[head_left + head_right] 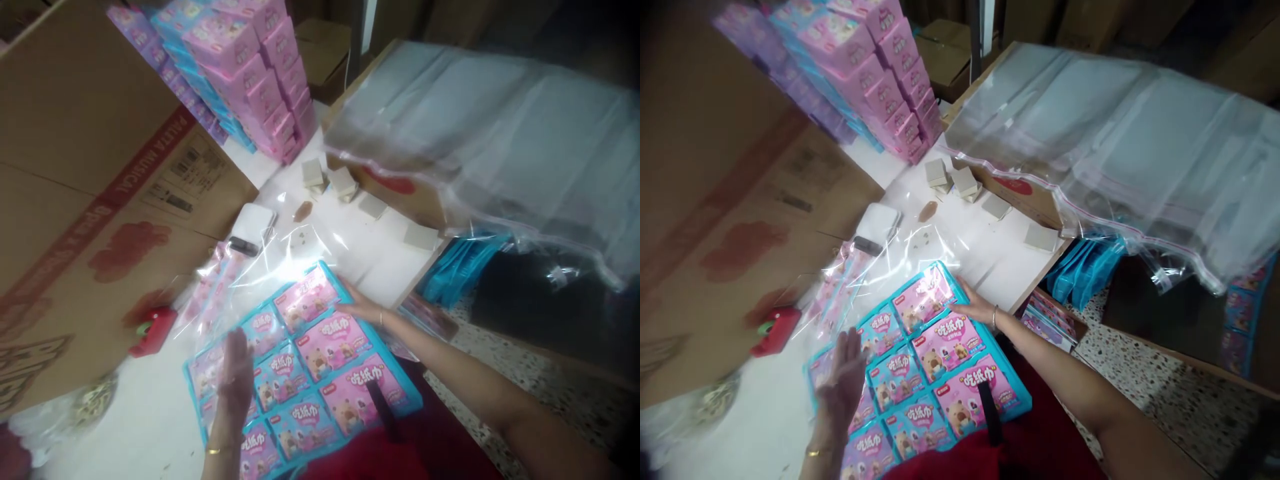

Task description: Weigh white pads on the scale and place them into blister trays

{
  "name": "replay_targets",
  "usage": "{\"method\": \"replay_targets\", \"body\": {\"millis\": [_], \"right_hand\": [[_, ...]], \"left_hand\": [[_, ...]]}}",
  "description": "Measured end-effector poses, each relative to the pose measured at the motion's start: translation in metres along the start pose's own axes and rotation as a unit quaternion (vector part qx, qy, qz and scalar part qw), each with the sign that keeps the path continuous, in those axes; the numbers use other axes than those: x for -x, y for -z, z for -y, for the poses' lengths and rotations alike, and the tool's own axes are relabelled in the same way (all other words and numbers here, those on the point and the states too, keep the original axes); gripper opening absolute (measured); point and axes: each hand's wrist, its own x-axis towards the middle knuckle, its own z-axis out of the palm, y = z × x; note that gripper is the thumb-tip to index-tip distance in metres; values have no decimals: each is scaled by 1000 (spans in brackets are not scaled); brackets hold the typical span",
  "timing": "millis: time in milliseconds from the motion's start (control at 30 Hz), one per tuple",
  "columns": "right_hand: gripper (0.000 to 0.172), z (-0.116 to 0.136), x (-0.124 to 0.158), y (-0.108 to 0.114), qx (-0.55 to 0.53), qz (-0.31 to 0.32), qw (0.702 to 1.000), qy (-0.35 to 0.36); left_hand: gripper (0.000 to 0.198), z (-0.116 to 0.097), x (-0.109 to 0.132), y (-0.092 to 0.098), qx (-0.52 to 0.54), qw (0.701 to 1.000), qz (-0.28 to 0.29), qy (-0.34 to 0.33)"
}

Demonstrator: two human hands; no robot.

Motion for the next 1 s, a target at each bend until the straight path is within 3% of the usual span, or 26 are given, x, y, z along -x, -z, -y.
{"method": "replay_targets", "body": {"millis": [100, 167, 333, 433, 500, 600, 700, 800, 867, 1000], "right_hand": [[118, 7, -2, 0, 2, -8, 1000, -16], [123, 10, -2, 1, 10, -24, 999, -35], [139, 16, -7, 5, 32, -84, 993, -77], [142, 28, -13, 1, 37, -79, 994, -64], [134, 40, -16, -4, 33, -41, 998, -32], [106, 55, -18, -11, 15, 24, 1000, 8], [85, 65, -13, -14, 9, 10, 1000, 3], [74, 70, -1, -15, 19, -25, 999, -25], [70, 74, 9, -15, 25, -36, 998, -44], [71, 80, 27, -12, 30, -61, 996, -65]], "left_hand": [[48, 1, -5, -2, 103, 983, -149, 25], [30, 3, -1, 10, 117, 974, -188, 51], [27, 12, 36, 51, 108, 973, -184, 83], [24, 15, 54, 50, 105, 972, -179, 114], [27, 16, 60, 42, 120, 972, -149, 134], [42, 14, 62, 36, 183, 968, -111, 134], [73, 13, 49, 42, 277, 955, -93, 43], [94, 19, 14, 55, 313, 943, -99, -56], [89, 29, -17, 64, 318, 937, -131, -56], [43, 50, -71, 84, 323, 919, -224, 17]]}}
